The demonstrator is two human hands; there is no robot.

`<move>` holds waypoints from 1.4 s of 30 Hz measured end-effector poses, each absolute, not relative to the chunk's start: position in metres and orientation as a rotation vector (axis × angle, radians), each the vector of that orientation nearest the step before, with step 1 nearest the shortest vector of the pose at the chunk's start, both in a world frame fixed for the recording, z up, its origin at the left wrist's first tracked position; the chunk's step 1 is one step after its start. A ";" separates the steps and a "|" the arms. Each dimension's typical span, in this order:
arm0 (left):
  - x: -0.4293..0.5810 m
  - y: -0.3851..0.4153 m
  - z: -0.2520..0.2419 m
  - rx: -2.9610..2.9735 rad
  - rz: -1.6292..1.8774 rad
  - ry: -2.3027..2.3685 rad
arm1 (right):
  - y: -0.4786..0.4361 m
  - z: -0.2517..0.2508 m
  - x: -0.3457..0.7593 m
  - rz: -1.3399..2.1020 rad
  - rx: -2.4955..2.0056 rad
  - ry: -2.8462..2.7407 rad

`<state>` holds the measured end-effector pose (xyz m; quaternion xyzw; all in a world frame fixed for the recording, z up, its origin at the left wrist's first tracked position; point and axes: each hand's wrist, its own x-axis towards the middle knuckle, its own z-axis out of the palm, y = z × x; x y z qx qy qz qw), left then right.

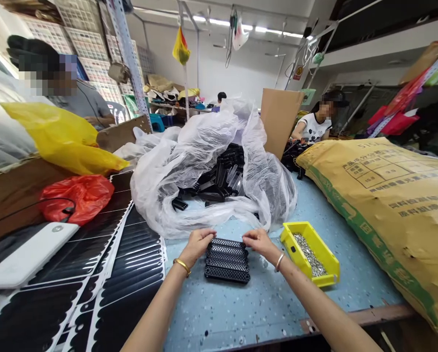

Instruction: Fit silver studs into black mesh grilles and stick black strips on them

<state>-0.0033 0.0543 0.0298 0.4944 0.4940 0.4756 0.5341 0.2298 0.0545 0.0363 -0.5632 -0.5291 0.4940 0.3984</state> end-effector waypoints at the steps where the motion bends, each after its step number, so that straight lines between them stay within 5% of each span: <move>1: -0.003 0.052 0.029 1.156 1.150 1.179 | 0.056 0.035 0.231 1.247 -1.431 -1.281; 35: 0.018 -0.014 0.010 1.062 1.387 1.322 | -0.016 0.026 0.228 0.811 -1.507 -1.073; 42: -0.012 -0.072 -0.002 1.248 1.157 1.258 | -0.081 0.009 0.254 0.597 -1.743 -1.658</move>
